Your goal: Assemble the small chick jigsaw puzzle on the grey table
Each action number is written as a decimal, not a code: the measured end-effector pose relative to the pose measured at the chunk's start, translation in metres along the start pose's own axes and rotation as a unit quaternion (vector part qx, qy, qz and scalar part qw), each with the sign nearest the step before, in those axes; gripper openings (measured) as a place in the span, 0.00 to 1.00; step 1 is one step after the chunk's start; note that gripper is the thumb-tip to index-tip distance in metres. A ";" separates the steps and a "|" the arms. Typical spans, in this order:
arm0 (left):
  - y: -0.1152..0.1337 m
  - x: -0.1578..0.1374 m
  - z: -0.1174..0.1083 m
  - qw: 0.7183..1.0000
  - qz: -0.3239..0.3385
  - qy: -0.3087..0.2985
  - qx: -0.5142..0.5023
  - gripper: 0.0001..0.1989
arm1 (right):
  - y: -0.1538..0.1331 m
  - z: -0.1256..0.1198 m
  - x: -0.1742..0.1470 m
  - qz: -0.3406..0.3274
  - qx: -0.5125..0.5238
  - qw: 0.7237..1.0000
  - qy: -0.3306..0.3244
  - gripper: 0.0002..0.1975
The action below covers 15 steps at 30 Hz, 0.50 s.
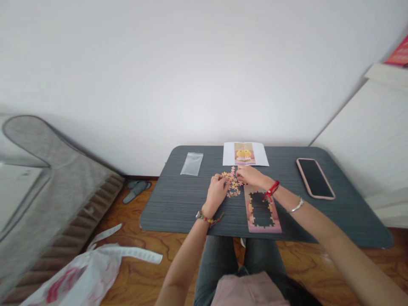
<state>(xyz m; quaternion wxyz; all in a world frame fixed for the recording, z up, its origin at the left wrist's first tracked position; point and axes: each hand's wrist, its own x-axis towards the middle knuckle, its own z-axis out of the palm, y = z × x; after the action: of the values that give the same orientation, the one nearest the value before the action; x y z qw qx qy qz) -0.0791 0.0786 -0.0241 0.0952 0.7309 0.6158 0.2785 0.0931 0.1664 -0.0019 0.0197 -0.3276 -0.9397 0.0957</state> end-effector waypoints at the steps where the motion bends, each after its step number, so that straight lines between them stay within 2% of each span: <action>1: 0.001 0.002 0.000 1.000 0.000 -0.002 0.003 0.07 | 0.001 0.000 0.000 0.001 0.002 1.000 0.002 0.05; 4: 0.005 0.011 0.001 0.999 0.007 -0.020 0.024 0.07 | 0.005 0.001 -0.001 -0.010 0.003 1.000 0.008 0.05; 10: 0.017 0.036 0.005 0.991 0.027 -0.093 0.091 0.06 | 0.009 0.006 0.003 -0.044 -0.035 0.998 0.031 0.09; 15: 0.019 0.043 0.009 0.989 0.030 -0.102 0.099 0.07 | 0.010 0.007 0.001 -0.047 -0.014 0.998 0.037 0.09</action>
<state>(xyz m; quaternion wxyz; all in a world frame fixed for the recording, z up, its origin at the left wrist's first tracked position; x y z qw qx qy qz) -0.0546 0.1171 -0.0103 0.0760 0.7797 0.6051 0.1424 0.0977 0.1734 -0.0109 0.0542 -0.2864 -0.9541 0.0692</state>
